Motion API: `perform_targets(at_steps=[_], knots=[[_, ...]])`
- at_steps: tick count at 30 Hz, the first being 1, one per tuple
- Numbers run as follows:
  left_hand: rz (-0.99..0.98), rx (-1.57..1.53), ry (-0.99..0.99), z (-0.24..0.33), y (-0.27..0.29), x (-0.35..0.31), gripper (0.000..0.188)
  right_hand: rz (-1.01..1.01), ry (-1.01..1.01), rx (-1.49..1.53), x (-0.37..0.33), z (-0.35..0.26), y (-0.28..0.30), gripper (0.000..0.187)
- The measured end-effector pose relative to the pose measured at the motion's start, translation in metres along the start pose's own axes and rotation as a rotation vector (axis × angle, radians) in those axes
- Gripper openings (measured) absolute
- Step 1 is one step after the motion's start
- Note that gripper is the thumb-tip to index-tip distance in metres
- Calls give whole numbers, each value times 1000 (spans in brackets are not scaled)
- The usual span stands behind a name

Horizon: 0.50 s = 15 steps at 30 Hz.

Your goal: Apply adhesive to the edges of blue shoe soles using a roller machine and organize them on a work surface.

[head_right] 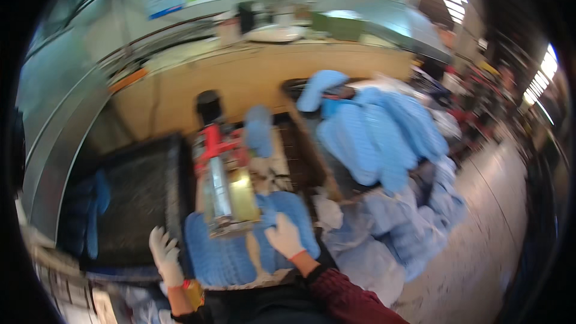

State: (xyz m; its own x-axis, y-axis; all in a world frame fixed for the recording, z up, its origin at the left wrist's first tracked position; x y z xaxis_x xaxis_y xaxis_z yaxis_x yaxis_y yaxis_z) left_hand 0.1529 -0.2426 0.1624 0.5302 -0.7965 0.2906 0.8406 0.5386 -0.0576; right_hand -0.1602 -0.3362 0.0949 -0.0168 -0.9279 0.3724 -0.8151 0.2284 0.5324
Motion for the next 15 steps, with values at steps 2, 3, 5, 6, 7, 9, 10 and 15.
perform_targets(at_steps=[2, 3, 5, 6, 7, 9, 10, 15], knots=[[52, 30, 13, 0, 0, 0, 58, -5, -46, -2, -1, 0, -1, 27], [70, 75, 17, -1, -1, 3, 51, 26, -28, 24, -1, 0, 0, 29], [93, 86, 161, -4, -1, 10, 36, -15, -117, 19, -2, 1, -1, 36], [99, 183, 146, -6, -4, 17, 29, 8, -115, 0, -2, 1, 0, 36], [93, 223, 148, -8, -5, 24, 27, 2, -123, 23, -2, 1, -1, 35], [55, 296, 12, -12, -7, 40, 27, -10, -135, 48, -3, 2, -1, 35], [71, 322, 97, -18, -10, 48, 27, -30, -142, 51, -4, 3, -1, 36], [-98, 628, -54, -39, -15, 68, 27, 31, -95, 72, -4, 5, -3, 39]])
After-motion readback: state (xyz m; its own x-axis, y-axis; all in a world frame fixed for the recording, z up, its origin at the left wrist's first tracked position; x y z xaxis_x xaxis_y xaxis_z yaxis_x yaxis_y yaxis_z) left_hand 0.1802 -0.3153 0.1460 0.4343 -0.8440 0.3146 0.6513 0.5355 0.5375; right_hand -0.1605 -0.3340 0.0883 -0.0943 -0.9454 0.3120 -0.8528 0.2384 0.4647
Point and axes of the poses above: each hand's wrist, its own x-axis towards the middle knuckle, its own y-axis out of the back of the hand, z = x × y, the point moved 1 cm from there along x, towards the middle knuckle, and after that the axes turned 3 degrees about -y, right-handed, at the moved point
